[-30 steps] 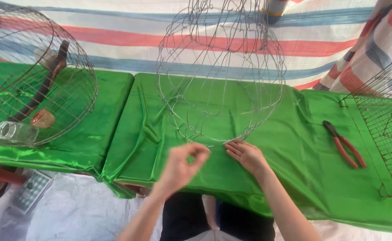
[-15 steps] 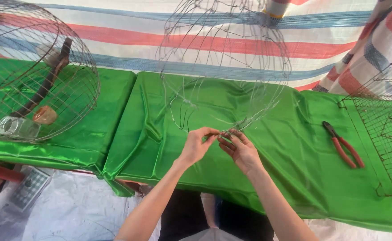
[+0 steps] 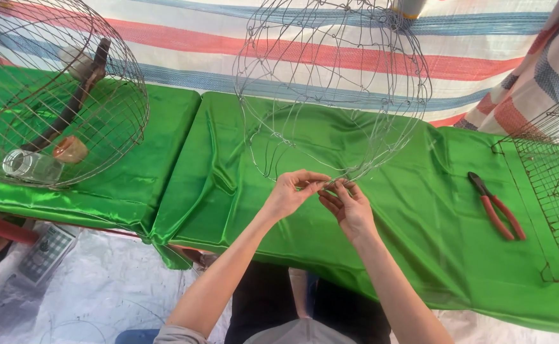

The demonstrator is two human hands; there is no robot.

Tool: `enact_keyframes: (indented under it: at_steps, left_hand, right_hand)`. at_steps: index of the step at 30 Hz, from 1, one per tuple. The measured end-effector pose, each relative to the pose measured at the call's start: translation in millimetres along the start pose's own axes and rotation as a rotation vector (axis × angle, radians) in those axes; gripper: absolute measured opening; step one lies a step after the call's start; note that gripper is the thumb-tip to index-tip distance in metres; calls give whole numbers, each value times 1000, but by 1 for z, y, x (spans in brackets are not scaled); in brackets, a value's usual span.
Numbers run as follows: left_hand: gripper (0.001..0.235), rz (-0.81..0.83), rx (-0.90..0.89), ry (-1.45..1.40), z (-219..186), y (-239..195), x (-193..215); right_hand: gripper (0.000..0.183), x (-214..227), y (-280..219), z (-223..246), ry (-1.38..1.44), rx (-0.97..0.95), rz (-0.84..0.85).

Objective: The person is weaving a wire cage by hand, twisting individual wires together to form the mesh structure.

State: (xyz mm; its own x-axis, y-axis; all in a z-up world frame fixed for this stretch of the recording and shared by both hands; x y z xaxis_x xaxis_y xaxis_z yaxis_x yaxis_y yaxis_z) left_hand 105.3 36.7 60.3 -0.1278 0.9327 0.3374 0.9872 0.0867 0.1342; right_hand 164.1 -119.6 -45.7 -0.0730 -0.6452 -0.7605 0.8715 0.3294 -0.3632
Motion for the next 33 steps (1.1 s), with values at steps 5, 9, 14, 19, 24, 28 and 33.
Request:
enact_keyframes:
  at_steps: [5,9,14,19,24,28,33]
  left_hand:
    - [17,-90,-58,-2,-6,5,2]
    - [16,-120,-78,56,-6,8,3]
    - [14,-118,-69,29,-10,5,3]
    - [24,-50,-84,-19,-8,4,-1]
    - [27,-116,-151,53,-8,2,-3]
    - [27,-178,-195,68,-7,2,-2]
    - [26,-194,-223,41,-7,1,-4]
  right_hand:
    - [16,-12,-7,6,-6,28,2]
    - [15,-15,-7,7,1,36,7]
    - [15,-10,-4,5,-12,43,12]
    - [17,-16,-13,10,-31,36,3]
    - [20,-35,-26,13,-12,-2,23]
    - [35,-49,-34,16,-69,30,24]
    - [45,-45,-27,9,-108,107,-79]
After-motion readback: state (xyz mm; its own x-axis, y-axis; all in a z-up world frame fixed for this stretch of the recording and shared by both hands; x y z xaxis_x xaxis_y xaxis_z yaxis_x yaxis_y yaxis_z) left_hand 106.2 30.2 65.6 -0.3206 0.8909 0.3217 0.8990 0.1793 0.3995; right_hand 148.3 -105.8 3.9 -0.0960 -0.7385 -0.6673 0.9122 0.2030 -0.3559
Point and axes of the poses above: each hand's wrist, its own y-axis towards the middle knuckle, its own x-axis out of the back of the hand, z = x × y, the point moved 6 cm from there along y, towards the middle knuckle, and after that the axes turned 15 degrees about y, right-handed, at the moved point
